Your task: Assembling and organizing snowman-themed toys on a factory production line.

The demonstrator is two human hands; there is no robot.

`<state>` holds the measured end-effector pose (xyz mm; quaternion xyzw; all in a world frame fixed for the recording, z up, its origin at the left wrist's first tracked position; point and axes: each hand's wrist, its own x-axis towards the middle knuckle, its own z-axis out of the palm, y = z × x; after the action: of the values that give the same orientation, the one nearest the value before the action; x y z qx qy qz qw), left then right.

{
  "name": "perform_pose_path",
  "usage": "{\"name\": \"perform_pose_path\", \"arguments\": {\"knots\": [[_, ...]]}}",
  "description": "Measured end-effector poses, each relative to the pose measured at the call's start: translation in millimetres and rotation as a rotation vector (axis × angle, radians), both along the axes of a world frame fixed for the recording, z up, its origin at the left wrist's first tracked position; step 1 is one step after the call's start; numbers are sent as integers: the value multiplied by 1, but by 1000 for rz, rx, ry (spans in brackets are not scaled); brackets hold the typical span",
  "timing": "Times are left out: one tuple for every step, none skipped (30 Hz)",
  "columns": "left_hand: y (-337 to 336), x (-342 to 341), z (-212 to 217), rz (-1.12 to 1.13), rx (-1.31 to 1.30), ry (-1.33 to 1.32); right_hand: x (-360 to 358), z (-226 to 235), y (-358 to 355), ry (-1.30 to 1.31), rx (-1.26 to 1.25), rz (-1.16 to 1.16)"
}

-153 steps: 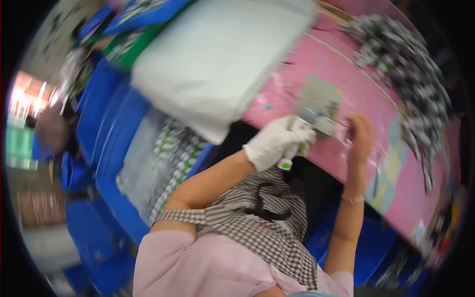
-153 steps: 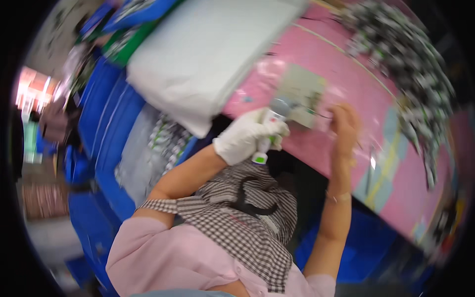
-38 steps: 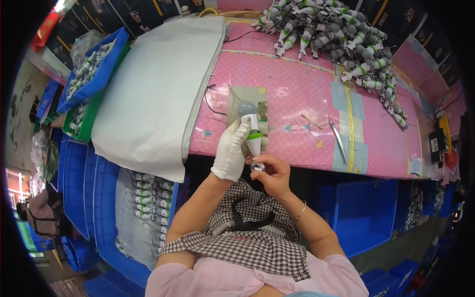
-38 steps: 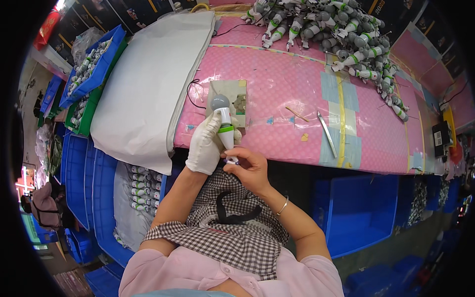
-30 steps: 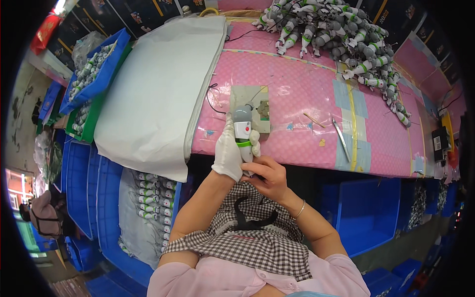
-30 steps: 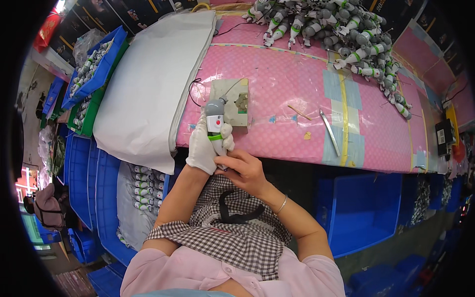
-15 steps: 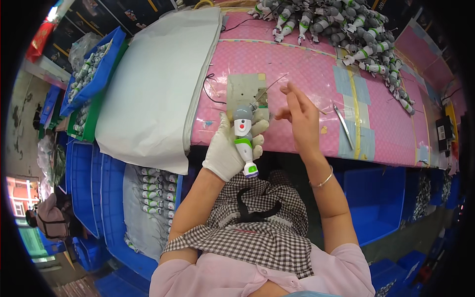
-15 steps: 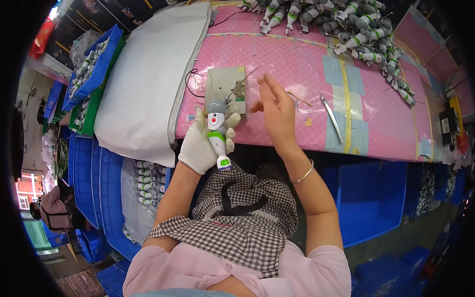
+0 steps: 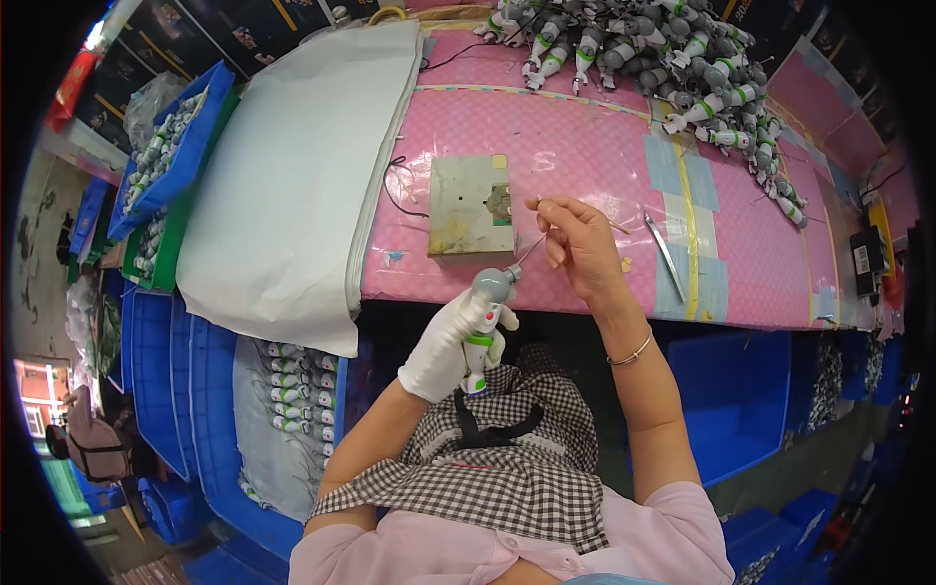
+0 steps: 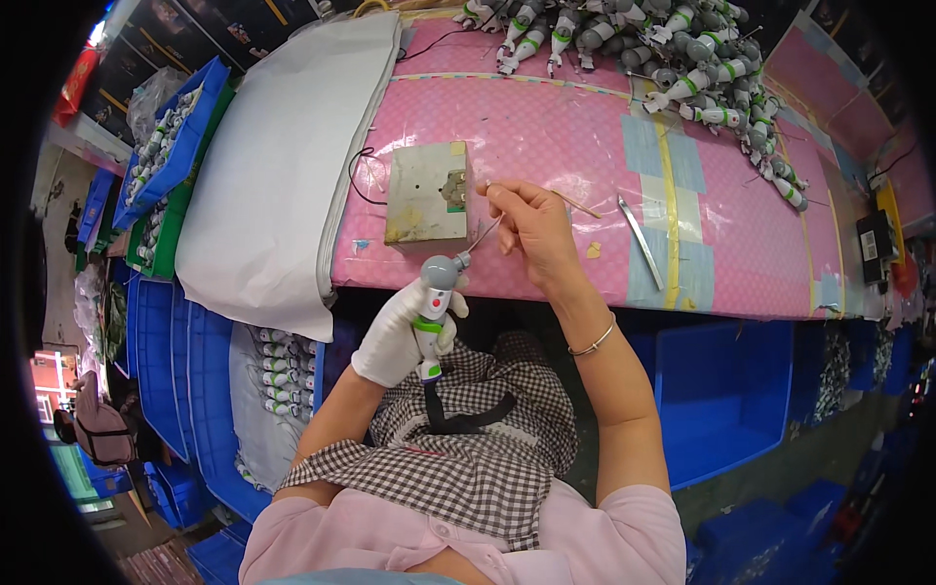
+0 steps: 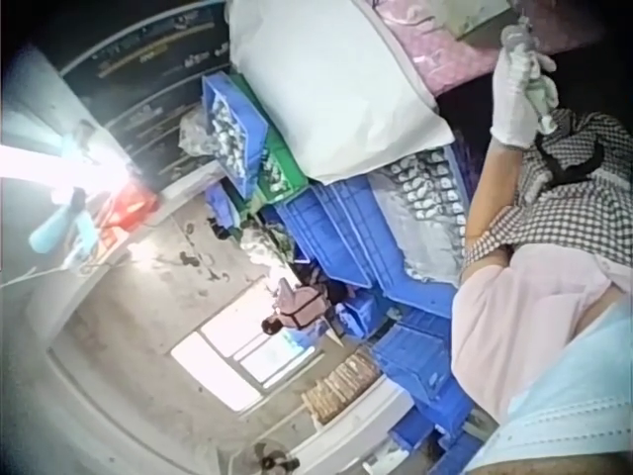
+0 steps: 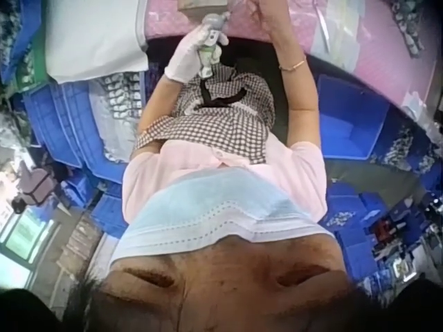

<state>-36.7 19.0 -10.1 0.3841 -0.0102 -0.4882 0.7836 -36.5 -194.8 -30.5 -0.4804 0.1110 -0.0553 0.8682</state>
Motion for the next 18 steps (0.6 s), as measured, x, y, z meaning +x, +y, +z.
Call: {"name": "perform_pose_path", "arguments": {"knots": [[-4,-2,3,-48,254,-251,2,-2,-3,22,-145,33],[-7,-2,7,-95,508,-503,5,-7,-2,24,-147,35],[-11,-1,15,-68,567,-500,10,-13,-1,-53,-484,-52],[-11,4,12,-62,568,-497,16,-12,3,-135,-818,-137],[-8,10,7,-5,468,-507,18,-8,3,-136,-818,-131],[-7,16,5,51,367,-517,19,-3,2,-157,-1009,-134],[-7,22,7,77,330,-483,21,3,1,-177,-1200,-137],[-8,27,6,100,302,-453,24,4,-1,-177,-1202,-134],[-9,31,6,100,305,-460,26,5,-4,-179,-1231,-107],[-10,34,6,102,308,-469,29,8,-6,-183,-1260,-79],[-10,36,6,104,307,-467,30,12,-7,-184,-1262,-76],[-10,37,6,95,276,-439,32,18,-9,-174,-1313,-6],[-10,38,7,85,244,-412,33,21,-10,-163,-1363,64],[-11,39,8,85,243,-410,35,22,-13,-162,-1365,66],[-12,39,9,80,229,-350,38,23,-17,-104,-1302,146],[-12,40,10,77,217,-290,40,25,-18,-48,-1237,226],[-13,41,8,80,215,-287,41,27,-19,-48,-1239,231],[-14,41,7,84,210,-285,41,30,-20,48,-1093,305]]}}
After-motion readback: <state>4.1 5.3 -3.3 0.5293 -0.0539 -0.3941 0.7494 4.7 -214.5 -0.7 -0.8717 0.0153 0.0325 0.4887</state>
